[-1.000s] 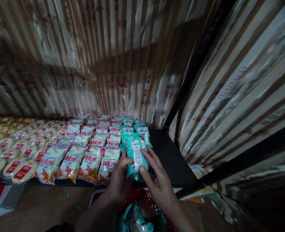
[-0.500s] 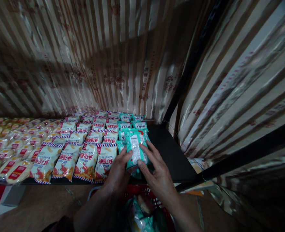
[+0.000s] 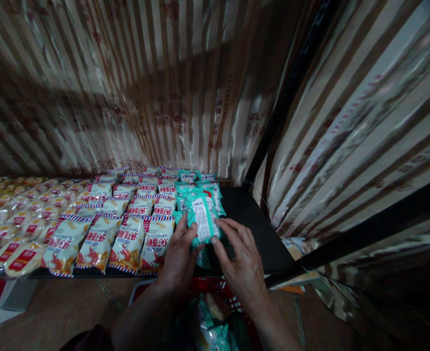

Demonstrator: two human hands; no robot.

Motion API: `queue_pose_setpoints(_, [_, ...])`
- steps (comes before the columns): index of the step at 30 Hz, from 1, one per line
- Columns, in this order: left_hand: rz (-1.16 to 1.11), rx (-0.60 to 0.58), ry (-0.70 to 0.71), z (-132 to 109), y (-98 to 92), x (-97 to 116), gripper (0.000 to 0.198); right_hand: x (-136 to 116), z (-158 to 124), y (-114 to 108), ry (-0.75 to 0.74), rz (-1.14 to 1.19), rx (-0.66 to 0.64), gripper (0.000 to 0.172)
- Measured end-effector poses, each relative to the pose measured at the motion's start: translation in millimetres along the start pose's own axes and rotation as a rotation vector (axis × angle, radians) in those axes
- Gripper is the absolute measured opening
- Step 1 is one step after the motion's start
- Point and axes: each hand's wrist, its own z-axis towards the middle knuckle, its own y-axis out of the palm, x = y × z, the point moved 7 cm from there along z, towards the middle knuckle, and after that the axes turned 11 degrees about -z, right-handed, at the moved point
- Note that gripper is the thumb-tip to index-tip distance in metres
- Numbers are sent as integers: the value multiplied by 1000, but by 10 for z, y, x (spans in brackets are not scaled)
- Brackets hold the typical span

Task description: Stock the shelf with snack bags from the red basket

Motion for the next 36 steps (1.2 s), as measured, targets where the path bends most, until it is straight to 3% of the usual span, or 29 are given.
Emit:
queue_pose_setpoints(4, [-106, -15, -24, -42, 50, 29, 31, -39, -4, 43, -32, 12, -42, 38])
queue_pose_setpoints(11, [-578, -89, -178, -67, 197, -68, 60, 26, -41, 98, 32, 83, -103, 53])
queue_pose_setpoints(18, [-618, -193, -171, -110, 277, -63, 65, 117, -58, 169, 206, 189, -201, 75])
queue_pose_setpoints(23, [-550, -250, -150, -117, 295, -120, 55, 134, -24, 151, 252, 193, -194, 75])
queue_pose_setpoints(30, [-229, -353, -29, -138, 277, -120, 48, 234, 32, 46, 239, 170, -60, 53])
queue_pose_setpoints(36, [148, -461, 28, -204, 338, -123, 52, 494, 66, -20, 414, 275, -38, 54])
